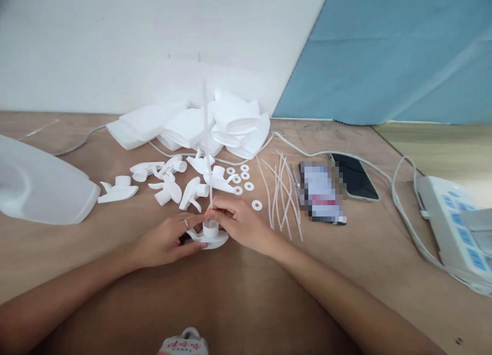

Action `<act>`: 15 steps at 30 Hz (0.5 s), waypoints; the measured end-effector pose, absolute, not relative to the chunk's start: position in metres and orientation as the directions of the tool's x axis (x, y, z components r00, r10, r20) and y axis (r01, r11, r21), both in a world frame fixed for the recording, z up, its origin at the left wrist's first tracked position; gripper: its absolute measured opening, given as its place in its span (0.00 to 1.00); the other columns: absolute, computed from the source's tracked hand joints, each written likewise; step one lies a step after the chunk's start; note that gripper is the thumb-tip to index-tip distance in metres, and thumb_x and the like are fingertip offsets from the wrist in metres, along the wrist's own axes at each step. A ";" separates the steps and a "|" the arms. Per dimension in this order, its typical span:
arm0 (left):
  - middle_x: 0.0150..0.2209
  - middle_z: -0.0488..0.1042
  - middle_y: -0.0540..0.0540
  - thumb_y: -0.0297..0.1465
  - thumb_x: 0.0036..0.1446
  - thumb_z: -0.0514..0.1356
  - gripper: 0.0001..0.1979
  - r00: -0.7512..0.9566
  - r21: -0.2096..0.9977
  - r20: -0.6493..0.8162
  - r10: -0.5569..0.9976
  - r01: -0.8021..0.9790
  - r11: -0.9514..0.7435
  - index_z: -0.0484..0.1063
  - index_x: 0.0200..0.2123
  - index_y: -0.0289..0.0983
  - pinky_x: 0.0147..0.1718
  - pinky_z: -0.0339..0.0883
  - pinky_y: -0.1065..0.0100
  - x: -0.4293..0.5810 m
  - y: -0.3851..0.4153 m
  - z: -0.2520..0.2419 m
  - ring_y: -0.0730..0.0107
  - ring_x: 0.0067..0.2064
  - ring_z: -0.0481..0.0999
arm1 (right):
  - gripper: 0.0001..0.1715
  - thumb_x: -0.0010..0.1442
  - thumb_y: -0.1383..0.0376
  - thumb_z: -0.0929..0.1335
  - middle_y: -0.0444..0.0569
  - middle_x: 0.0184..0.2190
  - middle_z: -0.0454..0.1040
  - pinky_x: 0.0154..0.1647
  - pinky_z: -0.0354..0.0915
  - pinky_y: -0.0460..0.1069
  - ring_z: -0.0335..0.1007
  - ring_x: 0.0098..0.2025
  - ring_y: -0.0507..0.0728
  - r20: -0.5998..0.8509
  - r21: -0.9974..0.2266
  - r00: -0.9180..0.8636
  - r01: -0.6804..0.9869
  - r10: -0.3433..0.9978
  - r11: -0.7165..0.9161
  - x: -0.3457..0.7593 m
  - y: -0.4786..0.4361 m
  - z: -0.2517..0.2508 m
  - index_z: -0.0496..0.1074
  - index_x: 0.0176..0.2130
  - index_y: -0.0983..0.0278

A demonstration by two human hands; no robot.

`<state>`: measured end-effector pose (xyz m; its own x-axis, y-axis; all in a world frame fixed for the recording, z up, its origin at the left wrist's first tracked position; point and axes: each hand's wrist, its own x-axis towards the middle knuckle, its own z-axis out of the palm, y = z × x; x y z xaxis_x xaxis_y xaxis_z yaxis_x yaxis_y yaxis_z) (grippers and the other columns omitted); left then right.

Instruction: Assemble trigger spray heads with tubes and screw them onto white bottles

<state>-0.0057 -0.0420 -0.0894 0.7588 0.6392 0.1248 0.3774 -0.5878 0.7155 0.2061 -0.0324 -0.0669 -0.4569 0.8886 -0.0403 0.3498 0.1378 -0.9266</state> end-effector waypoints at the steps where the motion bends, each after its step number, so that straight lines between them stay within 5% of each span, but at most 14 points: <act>1: 0.43 0.75 0.45 0.34 0.61 0.58 0.22 0.756 0.714 0.126 0.642 0.380 -0.588 0.61 0.58 0.41 0.44 0.67 0.66 -0.006 -0.042 -0.089 0.66 0.44 0.74 | 0.17 0.63 0.57 0.64 0.45 0.25 0.69 0.30 0.58 0.45 0.63 0.29 0.50 -0.053 -0.940 -0.442 0.326 0.895 0.105 0.205 -0.033 -0.068 0.70 0.28 0.66; 15: 0.42 0.75 0.44 0.35 0.60 0.59 0.18 0.742 0.710 0.141 0.655 0.385 -0.589 0.66 0.52 0.38 0.44 0.68 0.65 -0.007 -0.043 -0.092 0.66 0.43 0.73 | 0.22 0.60 0.51 0.66 0.46 0.27 0.67 0.26 0.60 0.43 0.62 0.27 0.49 -0.124 -0.981 -0.436 0.186 0.891 -0.045 0.204 -0.042 -0.082 0.72 0.27 0.66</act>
<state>-0.0066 -0.0428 -0.0924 0.7423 0.6550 0.1412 0.3849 -0.5893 0.7103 0.2040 -0.0416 -0.0817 -0.4362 0.8912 -0.1241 0.1865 -0.0454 -0.9814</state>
